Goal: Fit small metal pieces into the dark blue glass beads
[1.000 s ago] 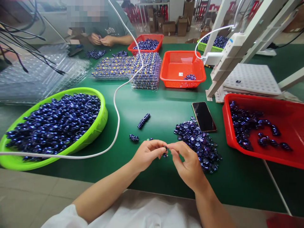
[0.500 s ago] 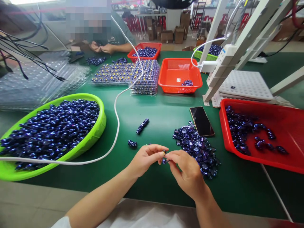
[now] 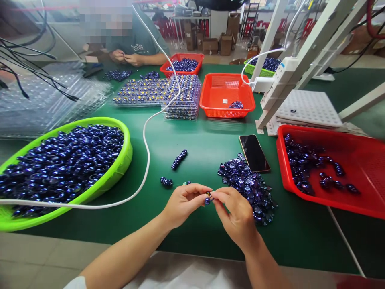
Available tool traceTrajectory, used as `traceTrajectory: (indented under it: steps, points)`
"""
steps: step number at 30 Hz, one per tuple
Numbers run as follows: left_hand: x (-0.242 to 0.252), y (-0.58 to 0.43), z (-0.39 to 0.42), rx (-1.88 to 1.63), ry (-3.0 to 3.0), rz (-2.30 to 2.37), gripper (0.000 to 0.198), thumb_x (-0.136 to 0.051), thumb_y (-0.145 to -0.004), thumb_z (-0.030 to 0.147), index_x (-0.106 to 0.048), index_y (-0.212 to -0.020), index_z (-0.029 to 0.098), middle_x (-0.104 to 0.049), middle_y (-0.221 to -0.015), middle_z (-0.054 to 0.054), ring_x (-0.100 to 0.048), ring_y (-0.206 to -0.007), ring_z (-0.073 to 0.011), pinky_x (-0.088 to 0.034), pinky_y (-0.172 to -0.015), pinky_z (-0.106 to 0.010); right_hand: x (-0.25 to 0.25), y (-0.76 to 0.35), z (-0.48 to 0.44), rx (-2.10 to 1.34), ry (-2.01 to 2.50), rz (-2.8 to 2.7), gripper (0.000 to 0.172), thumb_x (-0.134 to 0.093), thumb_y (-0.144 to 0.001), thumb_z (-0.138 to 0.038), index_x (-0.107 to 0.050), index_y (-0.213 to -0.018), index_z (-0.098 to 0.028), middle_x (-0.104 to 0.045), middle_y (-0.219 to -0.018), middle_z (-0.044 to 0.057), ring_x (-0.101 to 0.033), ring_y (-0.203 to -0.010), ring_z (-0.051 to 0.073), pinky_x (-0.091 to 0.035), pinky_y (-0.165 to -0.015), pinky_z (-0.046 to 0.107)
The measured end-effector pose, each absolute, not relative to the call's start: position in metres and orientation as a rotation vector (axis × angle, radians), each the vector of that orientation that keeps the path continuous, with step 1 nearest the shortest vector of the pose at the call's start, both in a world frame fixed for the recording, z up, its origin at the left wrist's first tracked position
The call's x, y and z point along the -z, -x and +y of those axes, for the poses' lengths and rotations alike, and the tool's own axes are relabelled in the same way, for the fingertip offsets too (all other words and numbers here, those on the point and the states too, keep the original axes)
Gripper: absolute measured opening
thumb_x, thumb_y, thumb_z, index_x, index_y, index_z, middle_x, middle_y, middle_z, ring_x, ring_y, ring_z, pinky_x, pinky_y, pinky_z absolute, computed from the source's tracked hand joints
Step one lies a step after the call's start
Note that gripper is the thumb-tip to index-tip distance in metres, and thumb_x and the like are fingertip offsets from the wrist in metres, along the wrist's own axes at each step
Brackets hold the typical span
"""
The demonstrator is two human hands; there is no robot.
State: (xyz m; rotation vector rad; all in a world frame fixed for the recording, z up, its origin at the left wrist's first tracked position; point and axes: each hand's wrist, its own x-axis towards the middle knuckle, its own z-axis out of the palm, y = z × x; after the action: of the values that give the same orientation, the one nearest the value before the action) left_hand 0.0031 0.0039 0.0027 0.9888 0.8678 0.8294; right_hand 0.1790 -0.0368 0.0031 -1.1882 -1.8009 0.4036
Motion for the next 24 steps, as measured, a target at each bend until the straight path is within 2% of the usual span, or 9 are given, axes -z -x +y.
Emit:
traceTrajectory:
  steps: [12, 18, 24]
  points:
    - [-0.0050, -0.0018, 0.0033, -0.865, -1.377, 0.964, 0.017, -0.067, -0.081, 0.025, -0.076, -0.091, 0.014, -0.074, -0.085, -0.010, -0.067, -0.078, -0.0189, -0.054, -0.071, -0.027, 0.0008, -0.1737, -0.0386, -0.398, 1.246, -1.794, 0.028, -0.056, -0.088, -0.007, -0.064, -0.107, -0.026, -0.070, -0.096, 0.004, -0.068, -0.089, 0.020, -0.057, -0.077, 0.035]
    - [-0.0002, -0.0052, -0.0014, -0.927, -1.382, 0.990, 0.019, -0.068, -0.082, 0.028, -0.076, -0.094, 0.014, -0.075, -0.087, -0.011, -0.070, -0.079, -0.0205, -0.056, -0.074, -0.030, -0.0043, -0.1723, -0.0390, -0.580, 1.387, -1.685, 0.014, -0.057, -0.089, -0.014, -0.062, -0.098, -0.023, -0.066, -0.086, 0.002, -0.063, -0.072, 0.015, -0.052, -0.065, 0.028]
    - [-0.0003, -0.0068, -0.0033, -0.920, -1.422, 1.007, 0.019, -0.068, -0.082, 0.025, -0.075, -0.094, 0.013, -0.076, -0.086, -0.011, -0.071, -0.078, -0.0210, -0.057, -0.074, -0.030, -0.0058, -0.1720, -0.0397, -0.710, 1.384, -1.622, 0.010, -0.056, -0.089, -0.016, -0.063, -0.092, -0.022, -0.064, -0.081, 0.000, -0.060, -0.070, 0.014, -0.049, -0.065, 0.026]
